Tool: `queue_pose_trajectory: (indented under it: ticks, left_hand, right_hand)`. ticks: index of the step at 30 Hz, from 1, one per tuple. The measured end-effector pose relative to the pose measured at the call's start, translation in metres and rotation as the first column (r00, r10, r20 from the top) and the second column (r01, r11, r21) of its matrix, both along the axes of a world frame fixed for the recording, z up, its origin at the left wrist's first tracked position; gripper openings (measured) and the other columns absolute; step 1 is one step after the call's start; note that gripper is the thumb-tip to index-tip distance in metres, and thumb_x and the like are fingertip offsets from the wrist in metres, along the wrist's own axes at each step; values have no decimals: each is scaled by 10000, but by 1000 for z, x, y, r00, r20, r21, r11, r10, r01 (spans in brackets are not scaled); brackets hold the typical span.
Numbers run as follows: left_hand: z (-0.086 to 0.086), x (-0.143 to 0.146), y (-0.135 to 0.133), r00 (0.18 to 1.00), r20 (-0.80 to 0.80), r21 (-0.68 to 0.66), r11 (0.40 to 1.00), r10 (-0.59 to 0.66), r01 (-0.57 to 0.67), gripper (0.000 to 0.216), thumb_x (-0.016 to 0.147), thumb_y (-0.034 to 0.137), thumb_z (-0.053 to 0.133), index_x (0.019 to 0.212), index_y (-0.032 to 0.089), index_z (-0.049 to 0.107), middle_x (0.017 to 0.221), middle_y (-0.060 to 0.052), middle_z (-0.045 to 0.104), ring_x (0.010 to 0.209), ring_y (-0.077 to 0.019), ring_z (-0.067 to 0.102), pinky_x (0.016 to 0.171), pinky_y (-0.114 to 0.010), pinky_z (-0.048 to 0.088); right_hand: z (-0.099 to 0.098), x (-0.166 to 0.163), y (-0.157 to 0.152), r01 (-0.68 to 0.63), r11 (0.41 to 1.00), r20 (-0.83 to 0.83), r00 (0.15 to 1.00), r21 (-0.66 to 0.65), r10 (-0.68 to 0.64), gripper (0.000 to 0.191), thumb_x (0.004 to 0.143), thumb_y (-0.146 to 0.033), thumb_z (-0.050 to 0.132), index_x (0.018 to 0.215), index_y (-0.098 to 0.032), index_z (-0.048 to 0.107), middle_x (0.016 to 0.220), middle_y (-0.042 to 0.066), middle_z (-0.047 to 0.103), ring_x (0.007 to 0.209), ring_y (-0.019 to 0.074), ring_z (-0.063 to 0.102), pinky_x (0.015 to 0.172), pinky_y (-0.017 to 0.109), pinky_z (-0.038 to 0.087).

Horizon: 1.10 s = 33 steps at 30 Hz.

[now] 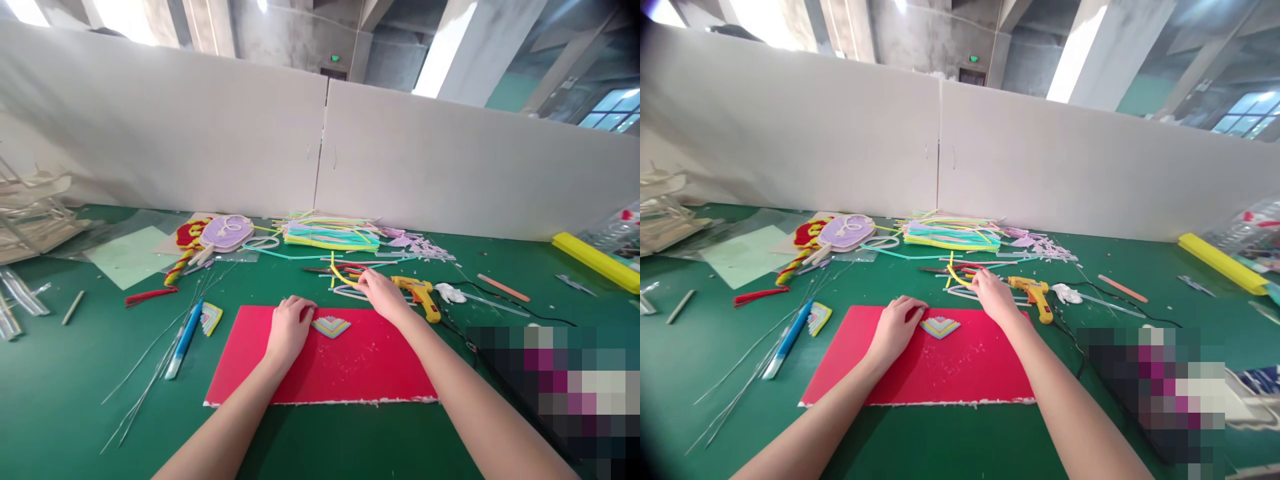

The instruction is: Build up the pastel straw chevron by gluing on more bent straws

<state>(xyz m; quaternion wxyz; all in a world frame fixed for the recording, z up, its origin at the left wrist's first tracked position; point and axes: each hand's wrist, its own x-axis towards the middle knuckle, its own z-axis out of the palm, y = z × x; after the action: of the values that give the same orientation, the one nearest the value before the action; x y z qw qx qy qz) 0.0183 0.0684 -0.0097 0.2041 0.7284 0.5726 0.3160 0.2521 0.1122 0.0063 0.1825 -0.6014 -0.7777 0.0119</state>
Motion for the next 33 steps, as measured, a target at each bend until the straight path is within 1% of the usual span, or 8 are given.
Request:
queue_pose_trajectory:
  ticks: [5, 9, 12, 16, 19, 23, 27, 33]
  left_hand:
    - [0, 0, 0, 1000, -2, -1, 1000, 3, -3, 210, 862, 205, 468, 871, 235, 676, 941, -40, 666, 908, -219, 593, 828, -347, 452]
    - [0, 0, 0, 1000, -6, -10, 1000, 0, 0, 213, 871, 214, 460, 870, 227, 673, 945, -44, 665, 905, -221, 587, 834, -356, 449]
    - [-1, 0, 0, 1000, -9, -8, 1000, 2, -2, 207, 870, 210, 465, 872, 222, 672, 943, -46, 666, 907, -225, 585, 833, -361, 448]
    - [-3, -1, 0, 1000, -4, 3, 1000, 10, -10, 203, 865, 203, 469, 863, 231, 670, 941, -43, 671, 902, -223, 595, 816, -353, 455]
    - [-3, -1, 0, 1000, 8, 10, 1000, 6, -6, 202, 863, 198, 471, 867, 234, 670, 938, -40, 673, 899, -220, 601, 825, -352, 456]
    - [-2, -1, 0, 1000, 7, -5, 1000, 13, -13, 199, 867, 204, 474, 870, 233, 671, 935, -41, 675, 895, -224, 595, 812, -356, 458]
    - [-2, -1, 0, 1000, 4, -28, 1000, 12, -12, 197, 871, 199, 475, 876, 225, 670, 939, -41, 674, 898, -225, 586, 813, -359, 453]
    - [0, 0, 0, 1000, 13, -30, 999, 28, -27, 195, 870, 192, 473, 873, 227, 665, 939, -43, 674, 906, -226, 591, 812, -352, 452]
  right_hand:
    - [17, 0, 20, 42, 998, -20, 999, 43, -41, 121, 909, -266, 475, 840, -208, 555, 881, 42, 618, 839, 183, 574, 643, 263, 376]
    - [17, -9, 24, 55, 998, -14, 998, 43, -54, 121, 907, -273, 485, 873, -202, 577, 918, 55, 623, 848, 189, 578, 622, 260, 366]
    - [13, -14, 21, -5, 1000, 11, 1000, -22, 6, 102, 854, -293, 580, 787, -228, 623, 861, 13, 644, 744, 158, 595, 570, 241, 353]
    - [13, -16, 29, -16, 998, 34, 999, -65, 18, 228, 845, -388, 587, 687, -249, 674, 808, -4, 657, 703, 139, 607, 542, 230, 359]
    - [16, -16, 46, 68, 997, 58, 996, -27, -66, 254, 884, -369, 530, 752, -232, 698, 864, 37, 659, 769, 164, 615, 585, 247, 399]
    - [15, -17, 73, 160, 987, 117, 981, -28, -156, 155, 882, -229, 545, 835, -192, 689, 952, 98, 651, 929, 213, 599, 705, 290, 471]
    - [8, -14, 89, 179, 979, 171, 972, -99, -161, 259, 910, -312, 522, 1132, -187, 569, 1179, 91, 570, 990, 187, 583, 839, 379, 504]
    - [9, -1, 94, 199, 974, 171, 969, -108, -179, 314, 899, -330, 541, 1169, -171, 543, 1188, 85, 559, 995, 193, 585, 836, 396, 507]
